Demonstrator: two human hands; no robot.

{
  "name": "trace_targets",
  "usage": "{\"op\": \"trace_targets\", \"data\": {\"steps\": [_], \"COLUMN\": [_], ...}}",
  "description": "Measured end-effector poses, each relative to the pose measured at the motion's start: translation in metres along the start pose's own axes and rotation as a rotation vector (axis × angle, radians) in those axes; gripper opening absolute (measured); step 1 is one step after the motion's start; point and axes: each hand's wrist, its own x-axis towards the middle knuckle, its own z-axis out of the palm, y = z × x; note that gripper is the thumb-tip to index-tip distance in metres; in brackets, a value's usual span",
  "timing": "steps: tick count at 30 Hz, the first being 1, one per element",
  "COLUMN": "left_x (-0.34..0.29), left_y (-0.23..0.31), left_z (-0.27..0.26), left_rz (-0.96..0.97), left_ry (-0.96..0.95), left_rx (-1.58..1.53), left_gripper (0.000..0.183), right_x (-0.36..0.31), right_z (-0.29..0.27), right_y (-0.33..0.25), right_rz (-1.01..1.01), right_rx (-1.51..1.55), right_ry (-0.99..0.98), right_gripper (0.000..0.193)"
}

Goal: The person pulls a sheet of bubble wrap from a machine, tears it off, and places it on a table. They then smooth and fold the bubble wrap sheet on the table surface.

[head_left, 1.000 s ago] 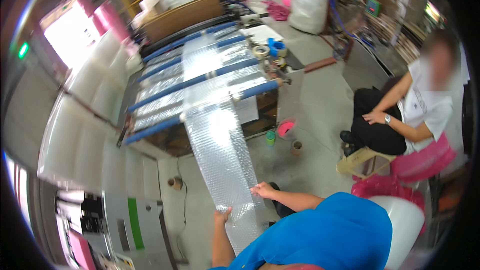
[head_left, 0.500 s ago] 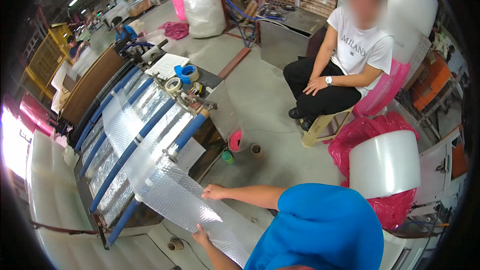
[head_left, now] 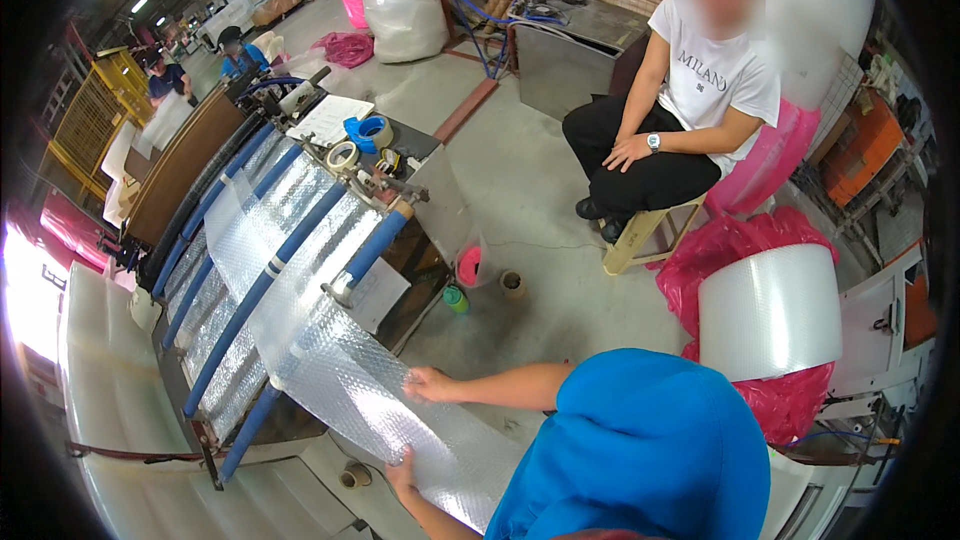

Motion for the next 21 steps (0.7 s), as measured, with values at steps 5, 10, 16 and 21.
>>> {"op": "trace_targets", "data": {"steps": [5,10,16,21], "left_x": [-0.064,-0.111,-0.14,-0.156], "left_y": [-0.014,-0.002,-0.026,-0.029], "left_z": [0.009,0.017,0.007,-0.015], "left_rz": [0.165,0.129,0.107,0.18], "left_ry": [0.001,0.35,0.35,0.301], "left_rx": [-0.304,0.047,-0.012,-0.337], "left_gripper": [0.067,0.059,0.061,0.05], "right_x": [-0.069,-0.119,-0.144,-0.162], "right_z": [-0.014,-0.019,-0.012,-0.003], "right_y": [0.057,0.066,0.048,0.019], "right_rz": [0.231,0.242,0.097,0.115], "right_rx": [-0.178,-0.396,-0.42,-0.126], "right_ry": [-0.251,-0.174,-0.097,-0.177], "right_gripper": [0.027,0.032,0.038,0.027]}}
